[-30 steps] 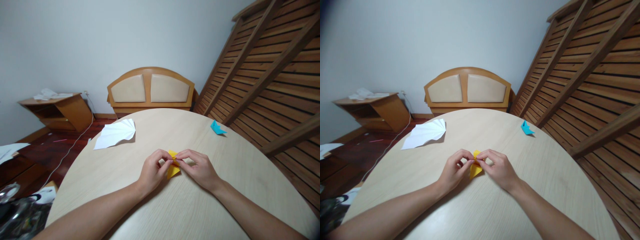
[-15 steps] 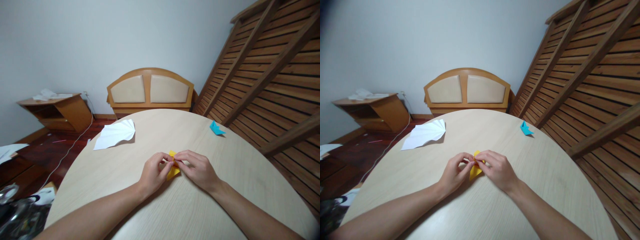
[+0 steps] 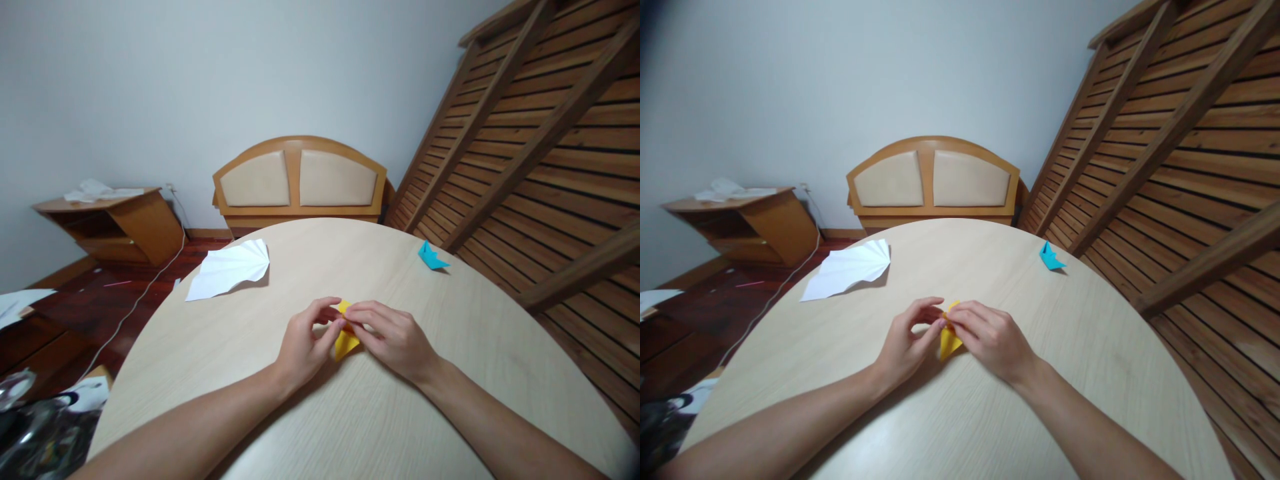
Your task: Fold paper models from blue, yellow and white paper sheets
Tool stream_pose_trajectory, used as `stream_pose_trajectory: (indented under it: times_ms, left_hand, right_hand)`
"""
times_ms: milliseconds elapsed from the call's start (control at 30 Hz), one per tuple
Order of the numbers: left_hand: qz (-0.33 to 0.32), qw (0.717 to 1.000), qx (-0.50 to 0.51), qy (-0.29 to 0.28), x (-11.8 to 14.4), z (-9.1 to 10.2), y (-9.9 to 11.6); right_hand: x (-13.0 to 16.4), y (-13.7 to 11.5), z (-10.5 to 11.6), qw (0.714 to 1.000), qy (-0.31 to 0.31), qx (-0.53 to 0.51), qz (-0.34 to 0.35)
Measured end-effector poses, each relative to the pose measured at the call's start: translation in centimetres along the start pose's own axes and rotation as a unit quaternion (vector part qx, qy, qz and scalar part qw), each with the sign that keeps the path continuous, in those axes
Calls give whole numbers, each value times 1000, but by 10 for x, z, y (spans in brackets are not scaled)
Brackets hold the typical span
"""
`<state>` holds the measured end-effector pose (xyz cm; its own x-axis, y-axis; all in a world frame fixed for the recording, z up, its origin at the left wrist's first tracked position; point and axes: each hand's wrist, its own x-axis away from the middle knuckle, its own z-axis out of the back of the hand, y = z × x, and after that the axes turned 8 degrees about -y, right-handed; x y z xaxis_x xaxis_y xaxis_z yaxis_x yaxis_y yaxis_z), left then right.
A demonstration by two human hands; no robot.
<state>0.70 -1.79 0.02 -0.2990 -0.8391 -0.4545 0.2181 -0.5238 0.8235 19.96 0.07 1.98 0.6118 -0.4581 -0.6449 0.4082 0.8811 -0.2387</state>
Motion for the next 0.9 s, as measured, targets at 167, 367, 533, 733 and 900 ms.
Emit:
stream_pose_trajectory:
  times_ms: [167, 367, 533, 733, 900]
  left_hand:
    - [-11, 998, -53, -16, -1, 3, 4]
    - [4, 998, -65, -3, -3, 3, 8]
    - [37, 998, -43, 12, -5, 4, 11]
    - [43, 999, 13, 13, -7, 5, 12]
    - [61, 998, 9, 13, -10, 5, 15]
  right_hand:
    - [-1, -2, -2, 998, -15, -51, -34]
    - [1, -3, -6, 994, -24, -84, -59]
    - [2, -2, -9, 994, -19, -82, -69]
    - [3, -1, -10, 991, -18, -81, -108]
    - [4, -1, -10, 988, -24, -93, -117]
